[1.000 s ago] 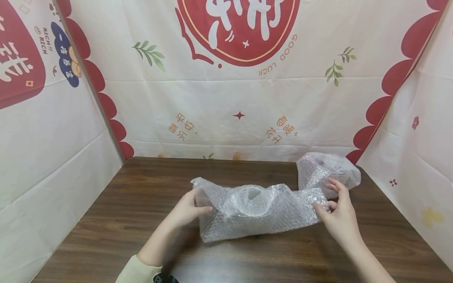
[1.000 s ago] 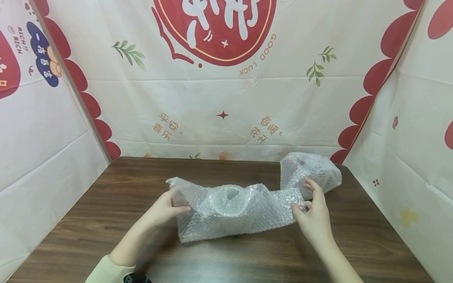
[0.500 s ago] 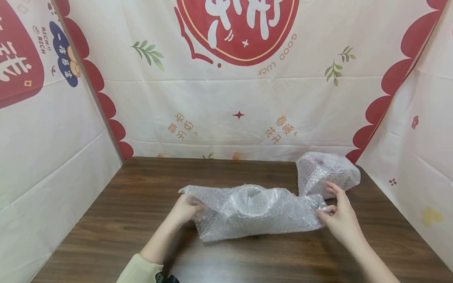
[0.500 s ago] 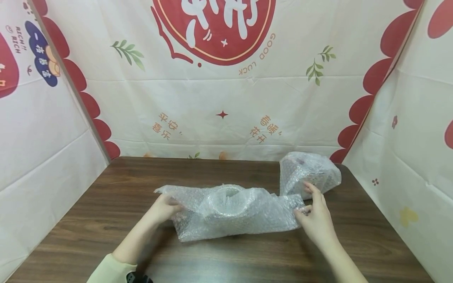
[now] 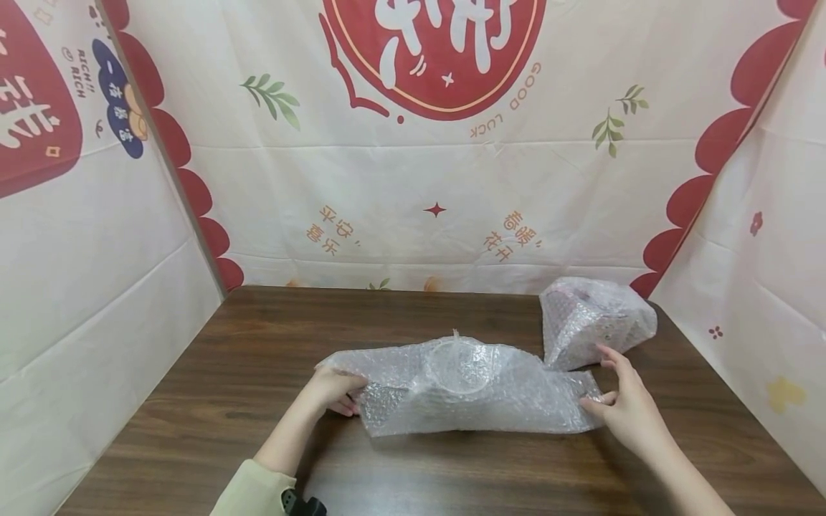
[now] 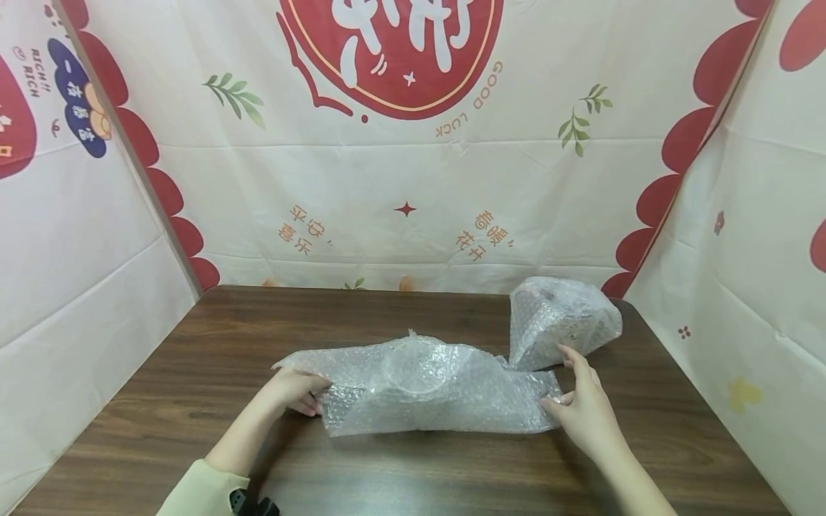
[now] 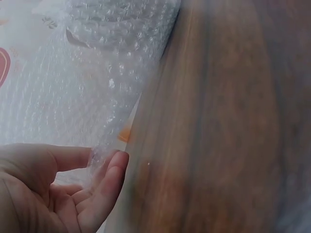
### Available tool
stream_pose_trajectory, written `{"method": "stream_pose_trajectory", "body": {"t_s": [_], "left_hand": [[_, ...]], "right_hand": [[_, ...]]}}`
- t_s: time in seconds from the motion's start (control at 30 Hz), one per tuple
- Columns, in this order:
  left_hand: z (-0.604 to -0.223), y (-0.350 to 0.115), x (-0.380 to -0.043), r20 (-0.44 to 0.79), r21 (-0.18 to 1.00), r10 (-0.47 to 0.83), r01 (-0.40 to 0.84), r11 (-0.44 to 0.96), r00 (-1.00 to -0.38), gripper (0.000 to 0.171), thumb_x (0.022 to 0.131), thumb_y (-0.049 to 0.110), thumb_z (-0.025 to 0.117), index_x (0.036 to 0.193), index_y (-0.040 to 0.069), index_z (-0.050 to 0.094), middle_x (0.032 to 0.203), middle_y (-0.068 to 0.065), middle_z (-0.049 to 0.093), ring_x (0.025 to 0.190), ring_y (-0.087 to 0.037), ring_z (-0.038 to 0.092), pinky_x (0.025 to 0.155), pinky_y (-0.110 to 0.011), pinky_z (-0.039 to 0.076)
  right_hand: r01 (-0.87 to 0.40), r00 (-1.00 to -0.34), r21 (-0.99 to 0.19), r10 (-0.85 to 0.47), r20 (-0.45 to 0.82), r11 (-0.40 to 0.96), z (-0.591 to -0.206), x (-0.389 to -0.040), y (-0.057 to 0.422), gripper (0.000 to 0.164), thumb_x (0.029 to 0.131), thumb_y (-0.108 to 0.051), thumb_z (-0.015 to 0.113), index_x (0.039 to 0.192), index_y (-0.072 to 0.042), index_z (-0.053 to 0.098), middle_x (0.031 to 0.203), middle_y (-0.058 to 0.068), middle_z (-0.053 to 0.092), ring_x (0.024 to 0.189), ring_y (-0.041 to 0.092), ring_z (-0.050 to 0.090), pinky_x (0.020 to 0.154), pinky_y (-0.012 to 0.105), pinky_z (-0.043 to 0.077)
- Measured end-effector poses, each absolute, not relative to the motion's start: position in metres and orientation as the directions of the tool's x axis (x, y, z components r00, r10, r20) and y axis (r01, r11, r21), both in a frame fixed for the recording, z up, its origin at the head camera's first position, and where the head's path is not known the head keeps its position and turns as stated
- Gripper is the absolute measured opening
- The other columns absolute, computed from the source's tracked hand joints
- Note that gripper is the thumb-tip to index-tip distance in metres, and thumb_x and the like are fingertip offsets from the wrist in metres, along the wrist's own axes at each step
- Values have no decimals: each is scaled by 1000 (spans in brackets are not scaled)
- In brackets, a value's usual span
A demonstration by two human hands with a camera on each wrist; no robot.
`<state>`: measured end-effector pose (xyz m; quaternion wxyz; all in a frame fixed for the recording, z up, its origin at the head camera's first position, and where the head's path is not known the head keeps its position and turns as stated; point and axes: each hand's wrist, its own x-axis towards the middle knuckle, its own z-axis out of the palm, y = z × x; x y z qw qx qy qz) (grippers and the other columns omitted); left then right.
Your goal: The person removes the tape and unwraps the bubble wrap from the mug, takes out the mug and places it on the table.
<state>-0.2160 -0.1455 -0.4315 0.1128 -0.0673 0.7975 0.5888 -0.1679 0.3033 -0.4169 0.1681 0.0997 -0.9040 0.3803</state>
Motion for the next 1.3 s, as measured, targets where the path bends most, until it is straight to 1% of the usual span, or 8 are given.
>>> {"method": "stream_pose_trajectory", "body": {"t_s": [0.17, 0.3, 0.53, 0.7, 0.9, 0.97, 1.07, 1.3], "left_hand": [[-429, -148, -216, -303, 894, 68, -259, 367, -951, 23, 88, 18, 64, 91, -5, 65, 59, -11, 62, 47, -19, 61, 46, -31, 53], [-422, -152, -212, -289, 843, 111, -197, 500, -951, 32, 88, 30, 65, 93, -1, 67, 61, -13, 64, 47, -22, 62, 45, -34, 53], [-401, -158, -201, -206, 679, 124, -51, 732, -971, 46, 85, 45, 68, 70, 2, 62, 51, -9, 61, 40, -21, 59, 39, -35, 50], [-380, -155, -186, -186, 585, 135, 1, 811, -973, 48, 87, 46, 65, 64, 3, 61, 44, -6, 57, 36, -19, 56, 38, -34, 49], [-367, -149, -177, -130, 626, 279, 139, 767, -952, 41, 90, 38, 63, 63, 7, 63, 46, -1, 56, 38, -14, 54, 39, -31, 47], [-365, -146, -177, -91, 658, 336, 197, 727, -938, 40, 91, 37, 63, 64, 7, 64, 47, 1, 56, 39, -12, 52, 42, -29, 46], [-366, -142, -178, -24, 686, 405, 279, 671, -914, 39, 92, 37, 61, 69, 6, 68, 51, 3, 56, 44, -10, 51, 45, -28, 43], [-375, -133, -186, 59, 743, 473, 355, 567, -879, 26, 94, 29, 60, 95, 6, 72, 73, 4, 64, 66, -10, 58, 60, -28, 49]], "right_hand": [[-308, -925, -650, -60, 375, 694, -416, -168, 304, 95, 70, 14, 76, 147, -1, 22, 126, 37, 35, 62, 5, 59, 49, 26, 49], [-337, -898, -596, -58, 436, 729, -412, -168, 303, 90, 70, 11, 77, 145, -1, 28, 124, 34, 38, 71, 3, 58, 52, 24, 50], [-379, -831, -519, -35, 555, 766, -403, -164, 300, 73, 79, 6, 72, 144, -8, 40, 128, 28, 39, 89, 31, 58, 60, 14, 48], [-404, -777, -511, 11, 630, 759, -401, -163, 296, 63, 81, 7, 70, 138, -11, 51, 124, 20, 44, 97, 9, 48, 71, 7, 40], [-471, -694, -542, 87, 715, 697, -395, -161, 291, 28, 76, 13, 72, 101, 1, 68, 112, 11, 54, 98, -3, 46, 80, 7, 36], [-468, -715, -590, 110, 690, 658, -393, -159, 291, 18, 78, 12, 71, 93, 2, 67, 109, 7, 57, 94, -5, 50, 78, 7, 38], [-428, -792, -691, 127, 597, 582, -392, -159, 292, 7, 85, 5, 68, 92, 5, 66, 107, -2, 62, 93, -4, 55, 74, 7, 43], [-208, -968, -908, 59, 246, 365, -392, -161, 306, 25, 96, -17, 60, 105, 6, 62, 114, -17, 63, 107, -7, 49, 78, 11, 41]]}}
